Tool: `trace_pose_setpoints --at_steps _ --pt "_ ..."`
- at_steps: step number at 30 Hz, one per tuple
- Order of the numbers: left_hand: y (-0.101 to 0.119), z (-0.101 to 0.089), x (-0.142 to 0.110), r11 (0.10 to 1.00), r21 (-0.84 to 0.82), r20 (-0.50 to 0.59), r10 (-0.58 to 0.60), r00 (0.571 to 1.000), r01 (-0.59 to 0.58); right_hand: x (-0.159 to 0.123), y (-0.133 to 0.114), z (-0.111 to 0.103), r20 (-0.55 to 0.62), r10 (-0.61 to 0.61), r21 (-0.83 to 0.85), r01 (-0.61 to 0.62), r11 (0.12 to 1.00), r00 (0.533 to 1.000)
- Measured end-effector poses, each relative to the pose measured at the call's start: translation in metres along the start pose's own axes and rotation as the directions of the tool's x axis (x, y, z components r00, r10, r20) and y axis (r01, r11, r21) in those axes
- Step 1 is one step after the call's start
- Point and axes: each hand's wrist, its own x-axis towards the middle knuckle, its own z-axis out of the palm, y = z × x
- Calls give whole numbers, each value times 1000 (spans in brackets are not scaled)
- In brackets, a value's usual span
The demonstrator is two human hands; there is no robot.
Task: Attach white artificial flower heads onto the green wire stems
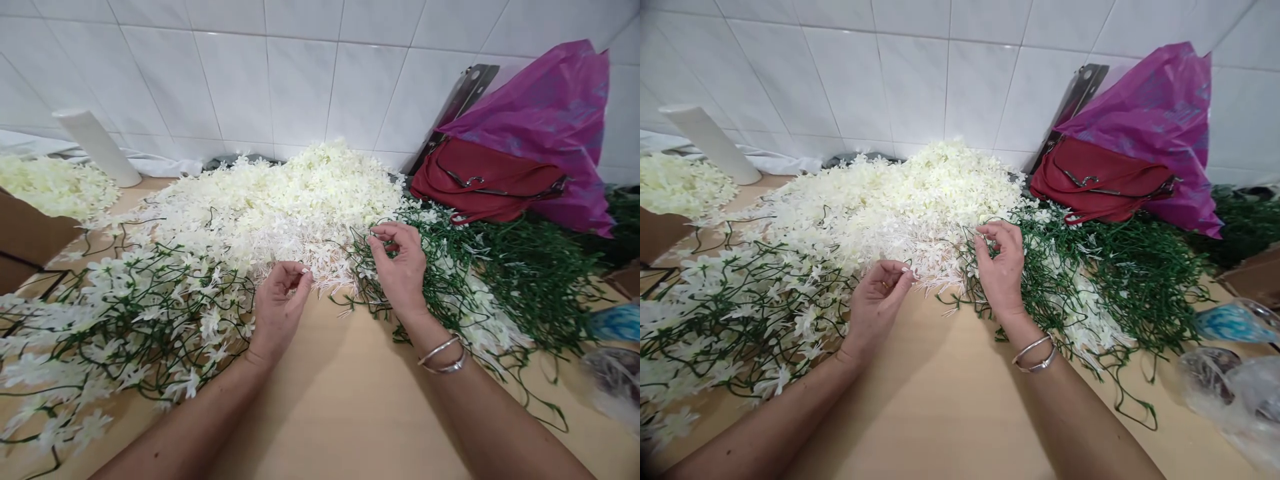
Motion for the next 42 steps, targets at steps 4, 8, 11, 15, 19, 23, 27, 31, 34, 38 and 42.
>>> trace_pose_setpoints --at_steps 4,8,11,15,19,23,27,31,34,38,42 --pt "2 2 1 998 -37 -5 -44 999 44 -3 -7 0 220 -158 -108 185 977 963" --pt "4 2 0 998 -22 11 -51 999 52 -11 -12 6 457 -158 -228 287 931 875" --pt "0 2 -1 997 -45 33 -61 998 62 -15 -9 10 488 -111 -274 273 922 866" --pt "-4 4 0 979 -167 28 -112 993 115 -14 -11 10 386 -99 -103 149 983 917" --pt "-3 5 2 962 -240 25 -125 992 128 -14 -17 11 332 -7 89 -24 996 943" --pt "0 4 4 969 -215 10 -124 992 123 -16 -17 15 430 87 231 -202 952 899" --pt "-2 3 4 982 -170 -26 -91 996 85 -18 -19 18 537 130 302 -334 893 833" --pt "-3 3 6 975 -210 -73 -96 993 79 -21 -27 19 598 170 379 -464 801 783" --pt "-1 3 7 969 -227 -85 -114 990 92 -24 -30 21 634 197 378 -521 765 748" --pt "1 3 7 974 -196 -109 -136 985 113 -26 -32 23 624 206 362 -512 779 754" --pt "2 3 6 975 -199 -125 -129 984 102 -26 -35 22 554 202 380 -461 802 808"
